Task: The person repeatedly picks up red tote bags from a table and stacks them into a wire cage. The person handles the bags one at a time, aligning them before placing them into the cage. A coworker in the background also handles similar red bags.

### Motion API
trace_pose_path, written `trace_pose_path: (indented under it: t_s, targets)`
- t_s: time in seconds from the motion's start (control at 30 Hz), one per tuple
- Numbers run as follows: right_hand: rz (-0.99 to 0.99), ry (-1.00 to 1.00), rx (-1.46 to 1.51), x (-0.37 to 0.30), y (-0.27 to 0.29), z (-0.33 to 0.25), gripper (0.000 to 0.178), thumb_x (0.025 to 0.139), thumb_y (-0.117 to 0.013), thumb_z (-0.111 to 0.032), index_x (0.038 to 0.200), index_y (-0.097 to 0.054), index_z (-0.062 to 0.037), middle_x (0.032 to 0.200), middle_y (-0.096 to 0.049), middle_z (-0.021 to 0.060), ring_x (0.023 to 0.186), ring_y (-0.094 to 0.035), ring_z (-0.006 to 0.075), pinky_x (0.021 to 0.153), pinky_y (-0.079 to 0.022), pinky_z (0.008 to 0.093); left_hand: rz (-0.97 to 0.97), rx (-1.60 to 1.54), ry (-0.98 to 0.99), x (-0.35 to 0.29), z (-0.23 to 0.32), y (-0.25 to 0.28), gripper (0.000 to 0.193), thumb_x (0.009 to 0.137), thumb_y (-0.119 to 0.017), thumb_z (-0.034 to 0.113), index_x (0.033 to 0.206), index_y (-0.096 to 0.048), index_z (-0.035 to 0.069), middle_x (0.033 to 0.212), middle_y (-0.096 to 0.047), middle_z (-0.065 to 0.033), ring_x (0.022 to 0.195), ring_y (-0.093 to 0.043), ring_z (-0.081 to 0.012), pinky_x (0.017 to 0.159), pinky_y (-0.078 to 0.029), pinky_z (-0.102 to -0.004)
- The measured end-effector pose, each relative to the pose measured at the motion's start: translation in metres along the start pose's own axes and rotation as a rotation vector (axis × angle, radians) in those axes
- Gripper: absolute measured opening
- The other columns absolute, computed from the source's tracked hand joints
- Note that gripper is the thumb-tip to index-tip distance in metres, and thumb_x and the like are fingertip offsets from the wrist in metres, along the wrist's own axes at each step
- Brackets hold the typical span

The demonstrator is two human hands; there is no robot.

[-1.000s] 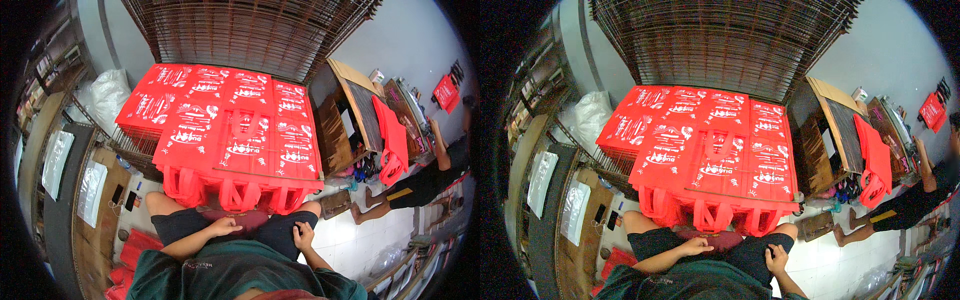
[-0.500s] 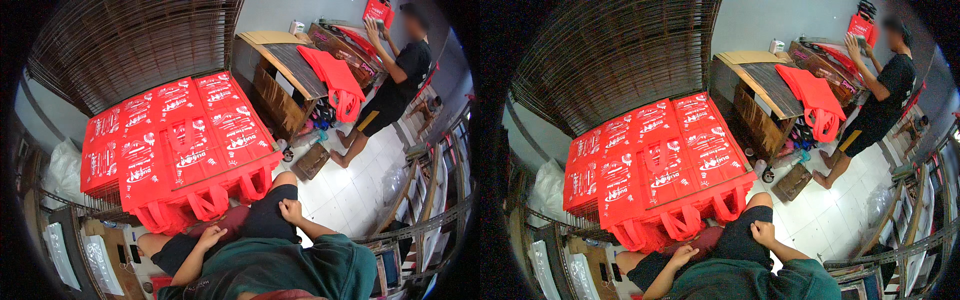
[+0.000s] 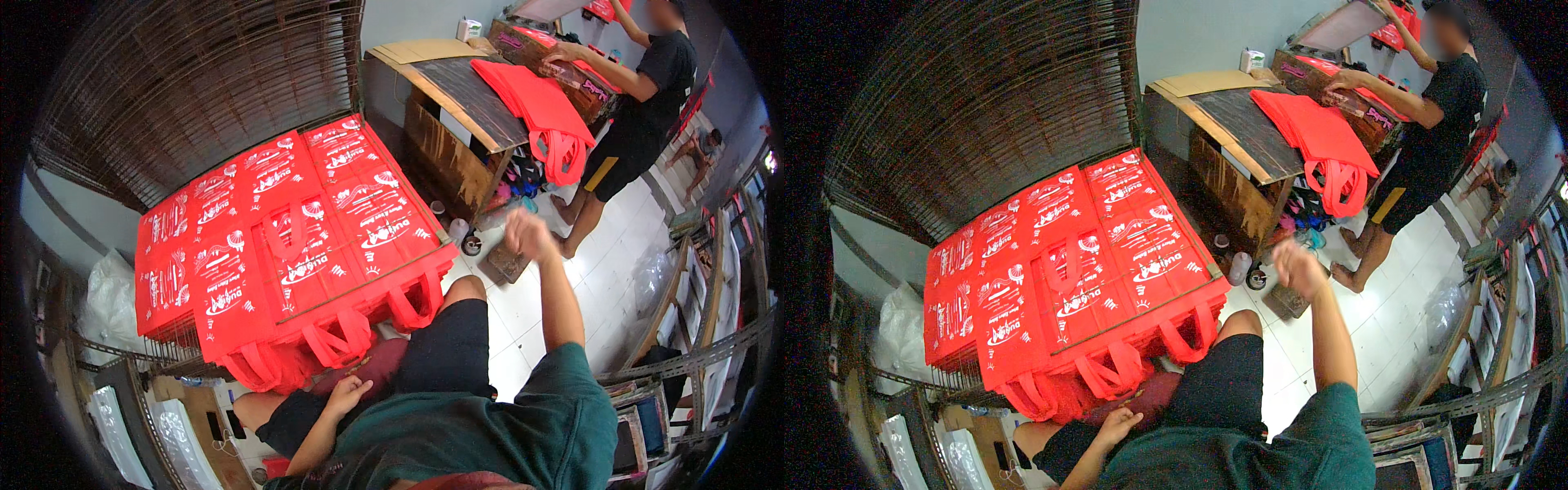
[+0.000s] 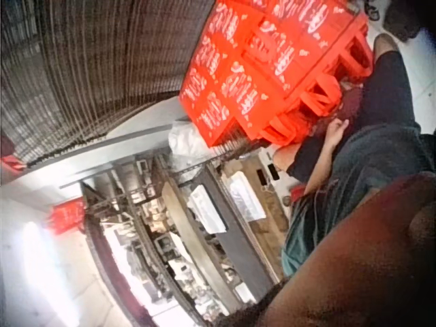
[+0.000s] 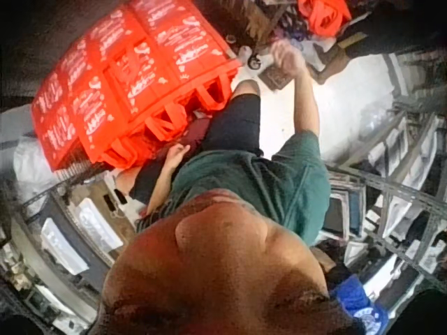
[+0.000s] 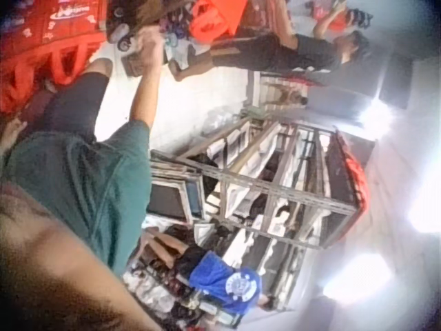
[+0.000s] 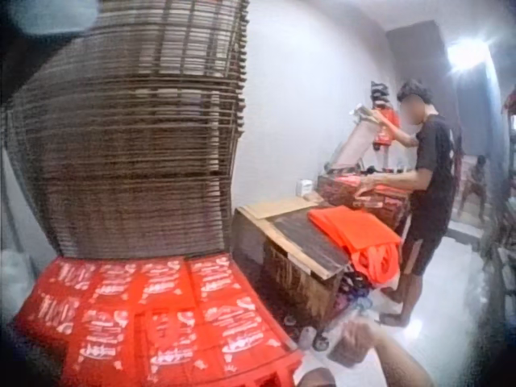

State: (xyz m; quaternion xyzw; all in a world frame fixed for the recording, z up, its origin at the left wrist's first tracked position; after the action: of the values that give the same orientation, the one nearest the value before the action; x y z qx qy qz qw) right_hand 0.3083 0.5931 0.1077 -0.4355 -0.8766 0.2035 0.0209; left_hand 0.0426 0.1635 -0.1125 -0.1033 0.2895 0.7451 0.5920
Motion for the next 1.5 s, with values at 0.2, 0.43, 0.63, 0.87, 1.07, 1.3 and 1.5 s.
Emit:
trace_pose_path:
  t_s: [0.2,0.43,0.63,0.87,1.07,1.3,1.5]
  targets:
    - [0.272,0.456,0.331,0.101,0.083,-0.147,0.090,0.080,-0.051,-0.062,0.138,-0.021,0.0013,0.136,-0.036,0.0224,0.123,-0.040,0.0327,0.100,-0.036,0.0454,0.015,0.145,-0.005,-0.009,0.034,0.001,0.036,0.079,-0.068,0.036,0.067,-0.054,0.005,0.052,-0.047,-0.0003,0.049,-0.041,-0.0085,0.045,-0.033,-0.0274]
    - [0.506,0.342,0.736,0.169,0.128,-0.167,0.096,0.078,-0.053,-0.063,0.137,-0.017,0.0037,0.138,-0.032,0.0238,0.123,-0.039,0.0386,0.101,-0.036,0.0494,0.052,0.052,-0.029,-0.009,0.041,-0.004,0.035,0.080,-0.068,0.033,0.066,-0.052,0.005,0.049,-0.044,0.0018,0.046,-0.039,-0.0064,0.044,-0.031,-0.0261]
    - [0.676,0.454,0.488,0.226,0.191,-0.172,0.022,0.091,-0.045,-0.015,0.105,-0.050,0.0006,0.107,-0.059,0.0136,0.102,-0.056,0.0259,0.089,-0.047,0.0381,-0.042,0.064,-0.231,0.008,0.084,-0.016,0.035,0.081,-0.067,0.033,0.068,-0.049,0.006,0.050,-0.041,0.0027,0.048,-0.038,-0.0060,0.045,-0.031,-0.0264]
    - [0.457,0.765,0.605,0.151,0.039,-0.137,0.020,0.087,-0.050,-0.008,0.103,-0.052,0.0039,0.101,-0.060,0.0140,0.091,-0.060,0.0248,0.079,-0.051,0.0340,-0.093,0.075,-0.577,0.097,0.351,0.012,0.053,0.088,-0.056,0.036,0.127,-0.045,0.002,0.121,-0.054,-0.0157,0.113,-0.052,-0.0200,0.095,-0.041,-0.0350]
    - [0.667,0.735,0.402,0.063,-0.101,-0.097,0.022,0.087,-0.057,-0.014,0.093,-0.057,0.0066,0.097,-0.060,0.0167,0.082,-0.060,0.0244,0.072,-0.051,0.0336,0.123,-0.407,-0.757,0.161,0.533,0.001,0.038,0.086,-0.056,0.038,0.095,-0.064,0.002,0.075,-0.063,-0.0069,0.064,-0.056,-0.0142,0.058,-0.043,-0.0329]
    - [0.378,0.821,0.180,0.044,-0.173,-0.058,0.028,0.089,-0.052,-0.018,0.107,-0.053,0.0027,0.098,-0.060,0.0142,0.087,-0.058,0.0199,0.073,-0.047,0.0303,0.513,-0.294,-0.964,0.109,0.555,0.064,0.021,0.078,-0.057,0.018,0.072,-0.059,-0.002,0.073,-0.058,-0.0237,0.069,-0.059,-0.0353,0.065,-0.045,-0.0435]
    - [-0.199,0.056,0.706,0.010,-0.202,0.075,0.041,0.088,-0.050,-0.036,0.121,-0.049,-0.0128,0.104,-0.062,0.0087,0.093,-0.059,0.0269,0.069,-0.051,0.0344,0.436,0.094,-0.926,0.008,0.475,0.179,0.024,0.089,-0.053,0.019,0.098,-0.061,-0.002,0.072,-0.060,-0.0065,0.068,-0.052,-0.0074,0.060,-0.043,-0.0295]
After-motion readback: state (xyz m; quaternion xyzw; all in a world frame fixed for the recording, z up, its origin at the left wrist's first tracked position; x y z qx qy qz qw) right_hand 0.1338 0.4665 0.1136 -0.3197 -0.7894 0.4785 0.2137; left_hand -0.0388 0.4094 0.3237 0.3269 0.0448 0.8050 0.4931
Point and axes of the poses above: each hand's wrist, its own x-axis towards the middle knuckle, its own y-axis out of the back of the hand, z = x × y, the point moved 7 cm from there along x, towards the middle knuckle
